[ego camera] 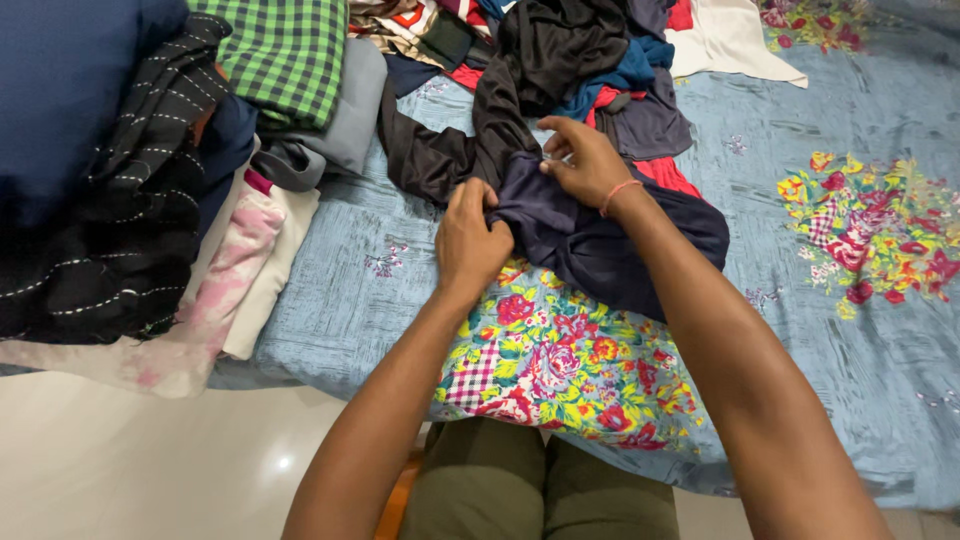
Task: The person buttons a green checkered shirt, folds it, and then folds dark-colored pants on a bed.
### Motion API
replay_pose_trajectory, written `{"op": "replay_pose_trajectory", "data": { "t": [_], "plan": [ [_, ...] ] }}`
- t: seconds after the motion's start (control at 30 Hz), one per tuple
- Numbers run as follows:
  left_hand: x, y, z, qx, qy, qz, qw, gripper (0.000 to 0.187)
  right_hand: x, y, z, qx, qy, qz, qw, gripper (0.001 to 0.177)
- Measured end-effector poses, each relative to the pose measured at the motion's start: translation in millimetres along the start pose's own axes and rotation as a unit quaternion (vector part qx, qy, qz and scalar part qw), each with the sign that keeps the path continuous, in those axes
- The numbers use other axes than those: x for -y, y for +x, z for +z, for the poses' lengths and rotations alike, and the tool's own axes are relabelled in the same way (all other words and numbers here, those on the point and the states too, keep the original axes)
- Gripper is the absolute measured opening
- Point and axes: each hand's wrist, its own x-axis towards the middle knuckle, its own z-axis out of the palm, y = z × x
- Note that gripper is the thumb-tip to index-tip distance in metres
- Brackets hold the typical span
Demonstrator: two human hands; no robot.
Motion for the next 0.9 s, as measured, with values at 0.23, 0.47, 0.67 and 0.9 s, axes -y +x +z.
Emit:
{"op": "replay_pose_trajectory", "data": {
  "t": [0.23,0.47,0.67,0.9],
  "plan": [
    [-3,-4,-3,0.015,0.034,0.109,0.993,0.062,75,-48,-17,-0.033,-0.071,-0.074,0.994,0.031],
    [6,-5,2,0.061,0.071,0.152,0.984,0.037,116,-100,7,-0.013,-0.158,-0.137,0.978,0.045],
    [0,-7,-3,0.078,0.083,0.167,0.979,0.038,105,-103,3,-0.102,-0.083,-0.087,0.987,0.033],
    [-20,-10,-16,0.091,0.061,0.307,0.945,0.049,108,-88,-5,-0.132,-0.033,-0.042,0.99,0.03]
  ]
}}
